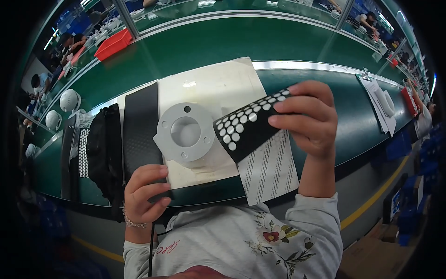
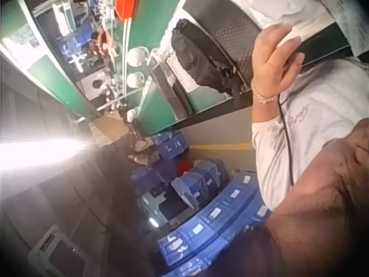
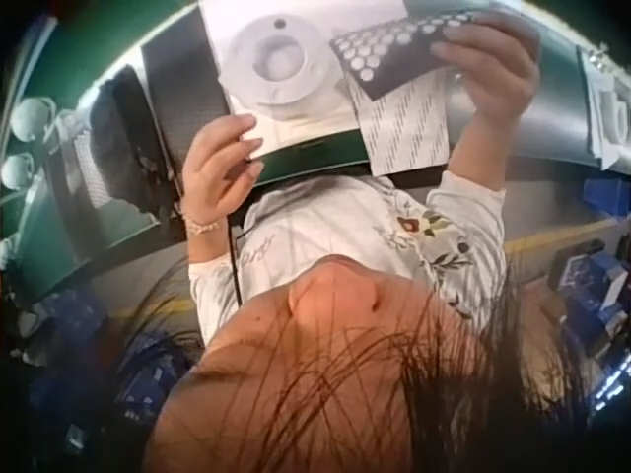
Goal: Manually assemble components of a light housing on a factory production line.
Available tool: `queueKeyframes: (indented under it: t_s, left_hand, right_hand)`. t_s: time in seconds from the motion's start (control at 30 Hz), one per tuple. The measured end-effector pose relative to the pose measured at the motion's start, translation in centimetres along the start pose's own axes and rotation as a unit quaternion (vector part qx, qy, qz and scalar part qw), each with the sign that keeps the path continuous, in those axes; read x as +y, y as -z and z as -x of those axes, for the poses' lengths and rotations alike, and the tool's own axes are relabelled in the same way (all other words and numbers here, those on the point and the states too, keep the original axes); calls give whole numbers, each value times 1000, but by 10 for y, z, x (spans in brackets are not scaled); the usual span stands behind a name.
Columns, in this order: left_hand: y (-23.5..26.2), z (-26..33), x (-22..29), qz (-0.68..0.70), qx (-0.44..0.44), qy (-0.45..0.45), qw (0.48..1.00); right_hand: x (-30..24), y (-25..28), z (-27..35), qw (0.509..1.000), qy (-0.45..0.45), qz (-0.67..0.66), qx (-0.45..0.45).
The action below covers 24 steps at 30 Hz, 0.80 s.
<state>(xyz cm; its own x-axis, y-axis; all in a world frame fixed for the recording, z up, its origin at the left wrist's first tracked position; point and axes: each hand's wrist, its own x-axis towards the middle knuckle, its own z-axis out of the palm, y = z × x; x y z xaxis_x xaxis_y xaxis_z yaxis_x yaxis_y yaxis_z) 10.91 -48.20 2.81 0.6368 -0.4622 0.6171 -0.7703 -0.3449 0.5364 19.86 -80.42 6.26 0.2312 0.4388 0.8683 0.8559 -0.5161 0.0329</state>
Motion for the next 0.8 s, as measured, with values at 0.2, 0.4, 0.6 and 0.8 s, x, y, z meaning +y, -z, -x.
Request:
queueKeyframes:
  t_s: [0.2,0.4,0.6,0.8]
  left_hand:
    - [-19,-28,12,45,-28,-23,998]
    - [-46,-35,22,204,-84,23,975]
    - [-38,1,27,179,13,150,972]
    - [-17,30,13,236,171,167,942]
  right_hand:
    - [-40,30,0,993,56,-104,26]
    - [-77,21,-13,984,169,-49,-20]
    - [-93,-3,-1,987,133,-79,-49]
    - [-65,-20,-8,940,24,-327,-92]
